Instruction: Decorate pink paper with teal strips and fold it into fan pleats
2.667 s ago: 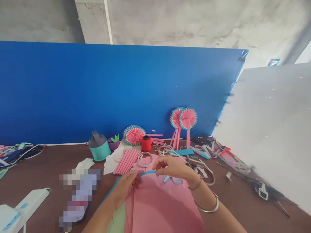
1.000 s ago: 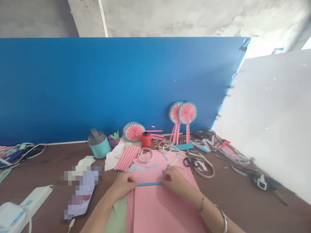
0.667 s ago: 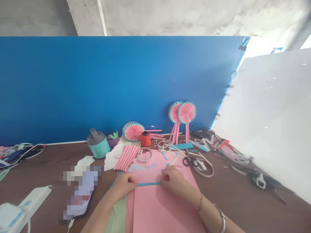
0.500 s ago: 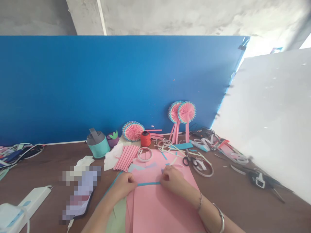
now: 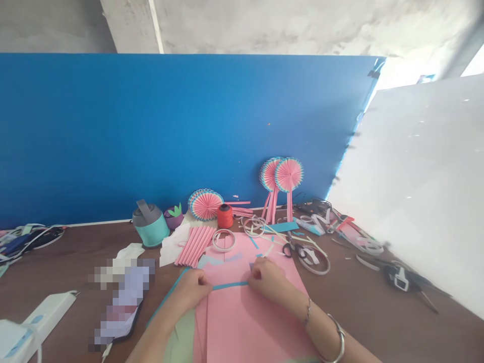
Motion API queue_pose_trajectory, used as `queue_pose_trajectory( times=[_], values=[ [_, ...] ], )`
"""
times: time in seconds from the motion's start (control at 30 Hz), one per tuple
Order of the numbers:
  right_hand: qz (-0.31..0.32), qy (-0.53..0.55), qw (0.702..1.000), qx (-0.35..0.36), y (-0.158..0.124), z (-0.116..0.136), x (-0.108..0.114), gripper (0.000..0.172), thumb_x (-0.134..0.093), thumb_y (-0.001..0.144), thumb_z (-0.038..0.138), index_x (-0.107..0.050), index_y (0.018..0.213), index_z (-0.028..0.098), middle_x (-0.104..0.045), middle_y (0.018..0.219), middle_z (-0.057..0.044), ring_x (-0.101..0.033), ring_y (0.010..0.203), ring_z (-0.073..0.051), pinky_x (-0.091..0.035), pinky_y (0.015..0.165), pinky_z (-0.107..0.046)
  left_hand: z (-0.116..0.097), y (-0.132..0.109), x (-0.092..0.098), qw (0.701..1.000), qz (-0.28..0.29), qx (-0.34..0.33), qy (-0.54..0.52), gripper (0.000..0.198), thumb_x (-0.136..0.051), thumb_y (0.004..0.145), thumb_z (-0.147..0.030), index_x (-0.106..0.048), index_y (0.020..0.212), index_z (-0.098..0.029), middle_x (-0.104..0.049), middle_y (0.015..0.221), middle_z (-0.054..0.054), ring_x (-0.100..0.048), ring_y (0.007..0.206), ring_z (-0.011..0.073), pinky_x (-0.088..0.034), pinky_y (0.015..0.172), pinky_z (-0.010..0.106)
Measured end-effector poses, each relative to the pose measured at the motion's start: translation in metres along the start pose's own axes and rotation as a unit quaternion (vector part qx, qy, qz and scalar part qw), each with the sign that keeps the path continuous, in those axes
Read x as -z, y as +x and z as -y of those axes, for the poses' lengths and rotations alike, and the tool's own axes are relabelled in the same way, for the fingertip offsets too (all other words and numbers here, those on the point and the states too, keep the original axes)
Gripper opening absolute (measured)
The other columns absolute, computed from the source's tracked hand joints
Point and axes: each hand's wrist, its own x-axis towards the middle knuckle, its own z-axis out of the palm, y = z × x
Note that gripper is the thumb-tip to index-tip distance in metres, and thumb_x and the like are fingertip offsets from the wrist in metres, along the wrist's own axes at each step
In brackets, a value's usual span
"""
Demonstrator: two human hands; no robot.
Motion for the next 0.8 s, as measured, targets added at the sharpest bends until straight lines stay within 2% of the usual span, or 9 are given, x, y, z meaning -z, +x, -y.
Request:
queue_pose_trajectory(
  times=[0.2, 0.43, 0.8],
  values=[
    [0.012, 0.008, 1.0, -0.021, -0.0004, -0.001, 0.0, 0.012, -0.052, 0.063, 0.011, -0.046, 0.054, 0.016, -0.054, 0.073, -0.003, -0.045, 0.072, -0.014, -0.02, 0.055, -0.025, 0.0006, 0.0005, -0.0019, 1.0, -0.007, -0.008, 0.018, 0.016, -0.053, 0.057, -0.019, -0.039, 0.05, -0.02, -0.039, 0.051, -0.006, -0.038, 0.051, 0.0102, -0.025, 0.047, 0.022],
    [0.02, 0.012, 1.0, -0.01, 0.0002, 0.0032, 0.0059, 0.019, -0.051, 0.061, 0.01, -0.038, 0.05, 0.016, -0.051, 0.068, -0.002, -0.045, 0.068, -0.014, -0.023, 0.055, -0.025, 0.0014, 0.0011, -0.0038, 0.999, -0.021, -0.019, 0.047, 0.017, -0.052, 0.057, -0.017, -0.038, 0.048, -0.02, -0.04, 0.052, -0.005, -0.04, 0.053, 0.0112, -0.025, 0.049, 0.022],
    [0.022, -0.004, 0.999, -0.046, 0.0029, 0.003, 0.0018, 0.024, -0.054, 0.059, 0.01, -0.034, 0.047, 0.017, -0.049, 0.063, -0.002, -0.042, 0.064, -0.013, -0.018, 0.051, -0.026, -0.0027, -0.0024, -0.006, 0.997, -0.036, -0.018, 0.072, 0.021, -0.05, 0.06, -0.011, -0.035, 0.052, -0.022, -0.04, 0.049, -0.006, -0.044, 0.053, 0.0125, -0.026, 0.05, 0.023]
  ],
)
